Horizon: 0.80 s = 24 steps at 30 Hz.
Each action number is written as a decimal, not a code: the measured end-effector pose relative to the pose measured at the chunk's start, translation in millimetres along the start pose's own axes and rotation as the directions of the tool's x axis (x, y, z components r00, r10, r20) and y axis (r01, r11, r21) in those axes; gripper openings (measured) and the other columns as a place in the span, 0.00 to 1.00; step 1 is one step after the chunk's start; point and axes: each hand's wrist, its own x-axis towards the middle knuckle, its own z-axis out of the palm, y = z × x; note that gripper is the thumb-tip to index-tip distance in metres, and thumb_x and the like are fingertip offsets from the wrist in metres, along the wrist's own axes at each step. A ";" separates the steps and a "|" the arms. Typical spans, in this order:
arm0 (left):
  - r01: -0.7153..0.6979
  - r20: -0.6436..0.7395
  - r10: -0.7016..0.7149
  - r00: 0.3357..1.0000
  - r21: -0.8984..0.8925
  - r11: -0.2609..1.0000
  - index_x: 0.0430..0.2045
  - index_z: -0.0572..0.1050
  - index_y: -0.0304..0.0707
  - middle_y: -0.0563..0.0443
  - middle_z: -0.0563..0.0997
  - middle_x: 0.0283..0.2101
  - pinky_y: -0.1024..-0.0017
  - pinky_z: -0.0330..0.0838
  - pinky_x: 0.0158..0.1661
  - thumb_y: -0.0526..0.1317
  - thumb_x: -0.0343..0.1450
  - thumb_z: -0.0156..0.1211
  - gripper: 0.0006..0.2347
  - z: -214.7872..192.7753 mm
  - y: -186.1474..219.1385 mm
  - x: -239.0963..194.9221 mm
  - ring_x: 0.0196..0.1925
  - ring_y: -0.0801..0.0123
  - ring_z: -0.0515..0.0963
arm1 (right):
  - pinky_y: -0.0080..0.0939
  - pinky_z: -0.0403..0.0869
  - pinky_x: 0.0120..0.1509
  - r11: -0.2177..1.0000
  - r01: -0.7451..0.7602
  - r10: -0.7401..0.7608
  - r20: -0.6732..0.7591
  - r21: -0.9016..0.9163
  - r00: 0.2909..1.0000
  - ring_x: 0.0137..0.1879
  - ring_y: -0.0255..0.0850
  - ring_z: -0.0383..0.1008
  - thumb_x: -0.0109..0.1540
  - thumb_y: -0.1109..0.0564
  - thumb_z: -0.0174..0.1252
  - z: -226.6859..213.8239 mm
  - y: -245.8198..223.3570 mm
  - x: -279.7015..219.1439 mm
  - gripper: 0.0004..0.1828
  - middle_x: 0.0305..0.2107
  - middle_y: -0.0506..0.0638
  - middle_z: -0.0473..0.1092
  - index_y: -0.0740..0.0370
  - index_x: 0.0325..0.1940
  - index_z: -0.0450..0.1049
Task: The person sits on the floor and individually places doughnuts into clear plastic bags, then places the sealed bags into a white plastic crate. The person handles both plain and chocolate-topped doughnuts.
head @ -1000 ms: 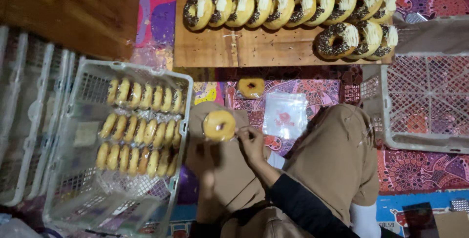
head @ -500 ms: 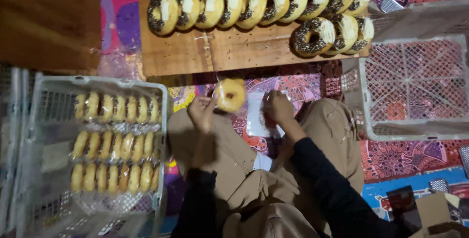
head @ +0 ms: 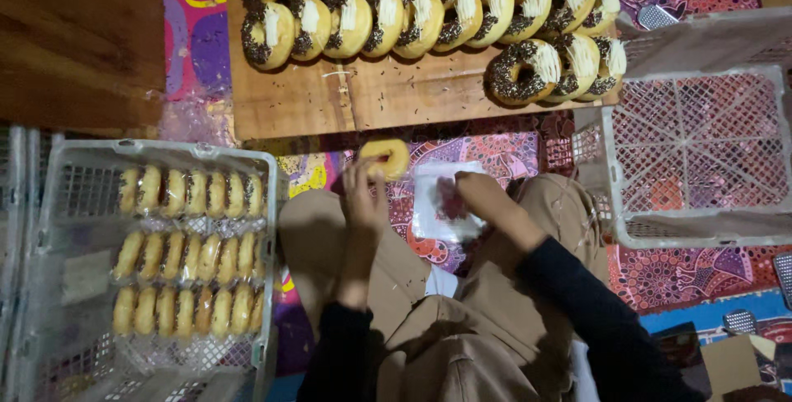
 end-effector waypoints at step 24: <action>0.429 0.471 -0.667 0.578 -0.870 -0.242 0.48 0.78 0.44 0.41 0.79 0.46 0.55 0.77 0.43 0.45 0.72 0.63 0.13 50.6 39.2 -12.7 0.45 0.57 0.79 | 0.58 0.64 0.75 0.843 0.247 -0.260 -0.041 0.479 0.965 0.72 0.53 0.66 0.51 0.50 0.72 -154.6 -57.9 -50.2 0.41 0.66 0.58 0.67 0.59 0.67 0.70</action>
